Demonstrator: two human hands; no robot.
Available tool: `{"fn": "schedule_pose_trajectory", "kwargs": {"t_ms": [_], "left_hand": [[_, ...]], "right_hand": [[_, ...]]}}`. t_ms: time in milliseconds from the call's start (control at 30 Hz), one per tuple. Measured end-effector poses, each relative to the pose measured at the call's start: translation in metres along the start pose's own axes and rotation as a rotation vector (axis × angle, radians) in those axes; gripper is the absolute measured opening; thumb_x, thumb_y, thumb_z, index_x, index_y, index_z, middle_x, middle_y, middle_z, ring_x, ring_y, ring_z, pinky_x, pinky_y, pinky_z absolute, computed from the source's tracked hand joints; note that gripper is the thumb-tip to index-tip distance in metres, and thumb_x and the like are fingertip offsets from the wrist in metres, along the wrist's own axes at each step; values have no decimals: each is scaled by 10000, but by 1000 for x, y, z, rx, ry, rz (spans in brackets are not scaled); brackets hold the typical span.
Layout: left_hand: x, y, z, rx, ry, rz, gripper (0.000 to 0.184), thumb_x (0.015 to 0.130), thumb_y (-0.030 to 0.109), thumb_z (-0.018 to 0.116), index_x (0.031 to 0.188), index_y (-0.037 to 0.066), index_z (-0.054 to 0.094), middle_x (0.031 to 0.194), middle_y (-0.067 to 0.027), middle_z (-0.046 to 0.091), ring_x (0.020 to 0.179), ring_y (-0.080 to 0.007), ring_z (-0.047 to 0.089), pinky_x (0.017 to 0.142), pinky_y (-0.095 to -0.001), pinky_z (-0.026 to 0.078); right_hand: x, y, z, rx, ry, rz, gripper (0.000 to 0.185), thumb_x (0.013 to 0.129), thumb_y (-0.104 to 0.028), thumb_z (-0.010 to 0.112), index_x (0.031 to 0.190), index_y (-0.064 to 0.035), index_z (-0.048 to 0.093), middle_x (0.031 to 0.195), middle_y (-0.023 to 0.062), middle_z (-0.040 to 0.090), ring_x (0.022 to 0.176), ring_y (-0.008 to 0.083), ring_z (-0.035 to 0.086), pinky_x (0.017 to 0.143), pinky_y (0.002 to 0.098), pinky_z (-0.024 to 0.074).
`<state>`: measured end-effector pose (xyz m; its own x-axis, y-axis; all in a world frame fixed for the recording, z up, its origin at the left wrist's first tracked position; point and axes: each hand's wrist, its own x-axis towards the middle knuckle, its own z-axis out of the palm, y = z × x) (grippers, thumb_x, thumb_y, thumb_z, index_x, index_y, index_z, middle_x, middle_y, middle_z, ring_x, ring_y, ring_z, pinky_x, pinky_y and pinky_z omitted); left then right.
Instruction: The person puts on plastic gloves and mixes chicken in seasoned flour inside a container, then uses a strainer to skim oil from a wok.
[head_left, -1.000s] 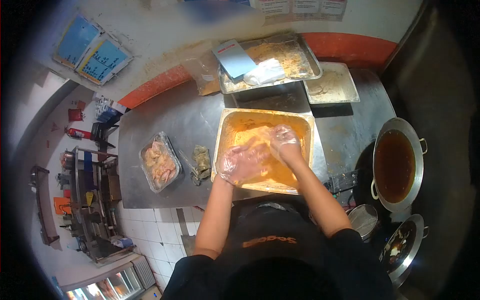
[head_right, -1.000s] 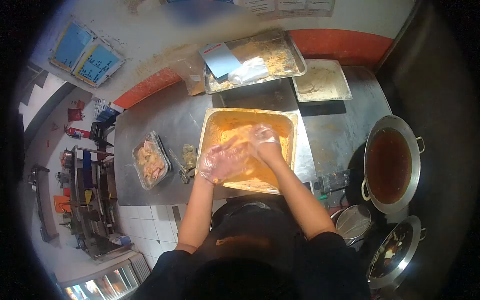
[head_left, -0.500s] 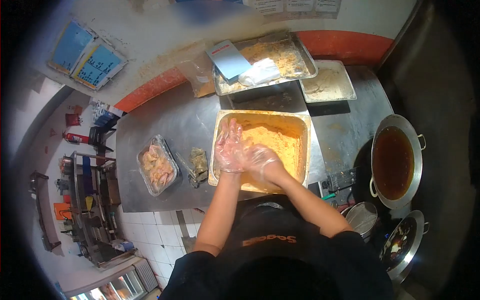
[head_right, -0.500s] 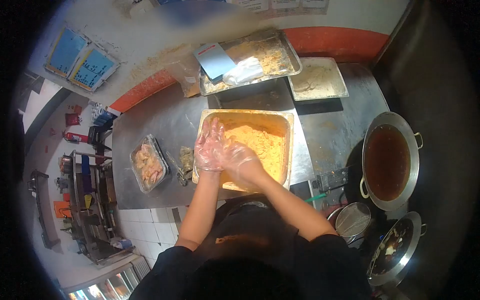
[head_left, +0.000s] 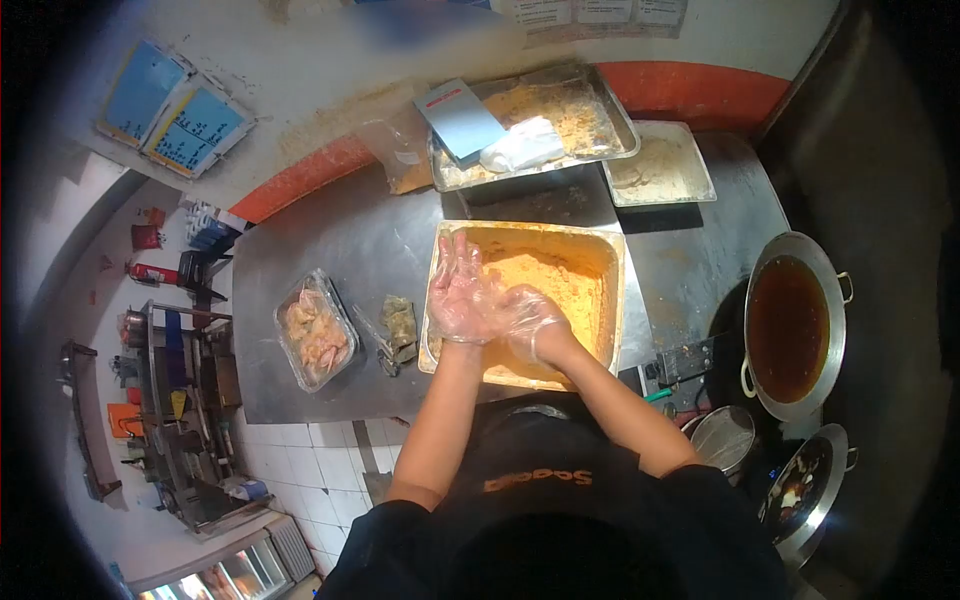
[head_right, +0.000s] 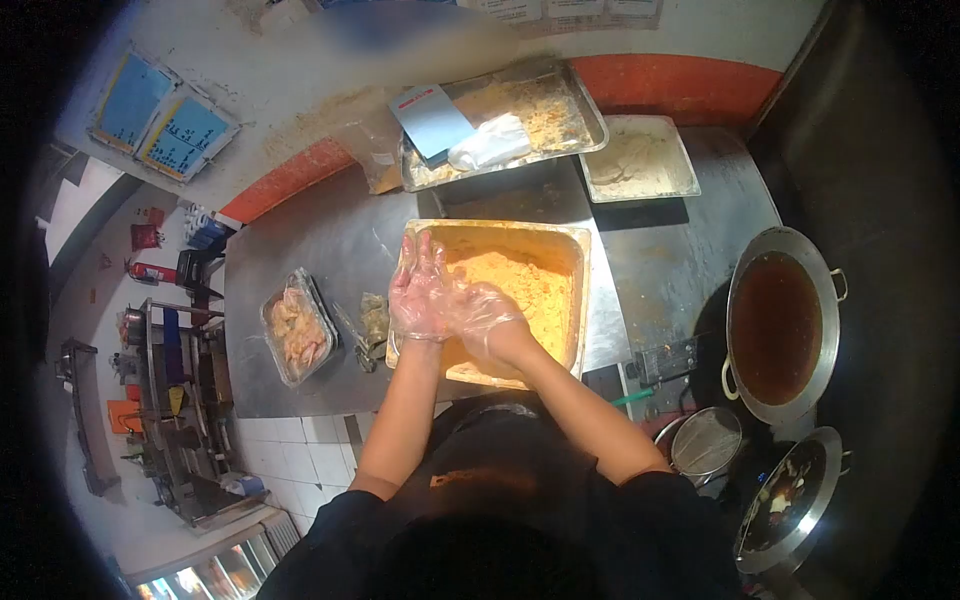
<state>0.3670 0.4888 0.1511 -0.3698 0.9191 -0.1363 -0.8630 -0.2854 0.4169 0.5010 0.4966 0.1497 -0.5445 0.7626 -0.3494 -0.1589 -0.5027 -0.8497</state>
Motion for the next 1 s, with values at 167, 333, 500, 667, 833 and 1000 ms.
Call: {"fn": "schedule_pose_trajectory", "kwargs": {"t_ms": [167, 333, 500, 667, 833, 1000], "left_hand": [[5, -4, -19, -137, -107, -53, 485, 935, 288, 416, 1413, 226, 368, 1464, -24, 349, 1258, -216, 355, 936, -512, 426], [-1, -8, -14, 38, -23, 8, 461, 949, 230, 404, 1405, 164, 375, 1445, -55, 373, 1263, -229, 361, 1032, -476, 349], [9, -11, -29, -146, -53, -17, 475, 950, 206, 384, 1420, 147, 345, 1466, -69, 341, 1288, -225, 337, 1106, -417, 256], [0, -12, -7, 0, 80, -53, 503, 914, 332, 338, 1416, 296, 355, 1442, 26, 391, 1241, -227, 422, 969, -604, 366], [5, -13, -17, -30, -48, -48, 491, 911, 344, 356, 1400, 304, 380, 1416, 66, 417, 1224, -191, 424, 953, -581, 374], [2, -16, -11, -107, -12, -107, 500, 905, 340, 378, 1404, 310, 371, 1413, 60, 424, 1232, -194, 424, 979, -580, 339]], "right_hand": [[24, 31, -19, -779, -144, -519, 316, 744, -79, 746, 985, -63, 543, 835, 26, 598, 775, 102, 572, 680, 246, 480], [-9, -9, 7, -235, -57, -192, 301, 762, -149, 745, 973, -60, 550, 820, 43, 616, 770, 111, 584, 690, 257, 484], [24, 21, -22, -1041, -206, -506, 285, 780, -160, 733, 967, -50, 548, 826, 40, 615, 754, 104, 583, 683, 262, 482], [-13, -29, 10, -167, -25, -50, 304, 777, -135, 736, 987, -45, 535, 815, 17, 581, 760, 94, 562, 684, 258, 476], [-2, -6, -6, -266, -64, -167, 302, 782, -102, 713, 1014, -40, 531, 826, 13, 568, 758, 89, 544, 675, 258, 472], [5, 8, -10, -364, -37, -211, 277, 767, -72, 693, 986, -39, 528, 828, 25, 578, 749, 111, 554, 672, 268, 470]]}}
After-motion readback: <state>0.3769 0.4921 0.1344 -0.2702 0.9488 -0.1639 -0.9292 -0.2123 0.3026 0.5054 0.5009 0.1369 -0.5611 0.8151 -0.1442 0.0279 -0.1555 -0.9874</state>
